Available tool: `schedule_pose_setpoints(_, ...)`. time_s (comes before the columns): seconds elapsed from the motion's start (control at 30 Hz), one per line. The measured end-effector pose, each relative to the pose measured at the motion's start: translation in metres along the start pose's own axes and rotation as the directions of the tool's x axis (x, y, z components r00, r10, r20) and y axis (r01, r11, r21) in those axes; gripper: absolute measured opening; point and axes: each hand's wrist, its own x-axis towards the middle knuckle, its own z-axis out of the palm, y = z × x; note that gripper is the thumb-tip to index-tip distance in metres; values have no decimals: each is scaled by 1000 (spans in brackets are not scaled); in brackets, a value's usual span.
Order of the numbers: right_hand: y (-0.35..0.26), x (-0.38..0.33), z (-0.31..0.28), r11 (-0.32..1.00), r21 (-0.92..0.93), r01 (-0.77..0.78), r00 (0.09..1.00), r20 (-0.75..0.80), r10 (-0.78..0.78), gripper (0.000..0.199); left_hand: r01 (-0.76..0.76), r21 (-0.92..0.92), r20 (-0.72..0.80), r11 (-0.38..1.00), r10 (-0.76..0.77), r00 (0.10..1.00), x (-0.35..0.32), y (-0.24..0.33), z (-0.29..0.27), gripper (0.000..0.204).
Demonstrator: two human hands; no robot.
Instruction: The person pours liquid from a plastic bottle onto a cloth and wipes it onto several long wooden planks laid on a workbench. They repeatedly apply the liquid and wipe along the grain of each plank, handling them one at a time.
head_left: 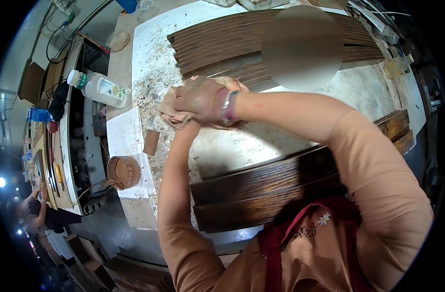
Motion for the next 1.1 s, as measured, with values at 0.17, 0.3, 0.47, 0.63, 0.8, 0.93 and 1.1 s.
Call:
schedule_pose_setpoints(0.17,15,-73,-40,996,-61,72,997,-30,-74,18,203,114,8,973,-205,979,5,18,-13,39)
schedule_pose_setpoints(0.3,-32,-8,-6,999,9,-50,999,0,50,10,-30,41,44,999,28,999,12,21,-20,49)
schedule_pose_setpoints(0.47,-13,-20,-20,946,266,-188,979,122,160,11,-75,94,-47,993,80,996,1,20,-16,53)
schedule_pose_setpoints(0.63,16,-75,-63,808,315,-498,852,351,388,11,277,-12,25,961,-276,961,11,28,-11,78)
schedule_pose_setpoints(0.8,-19,-3,3,998,55,-42,999,19,41,9,164,211,42,964,-177,983,-12,-9,14,63)
schedule_pose_setpoints(0.93,10,-44,-27,980,158,-118,981,-136,140,11,-90,21,-44,996,91,995,2,20,-16,60)
schedule_pose_setpoints(1.1,27,-80,-80,833,-95,-545,819,151,553,21,224,69,-53,972,-220,974,3,54,-25,81)
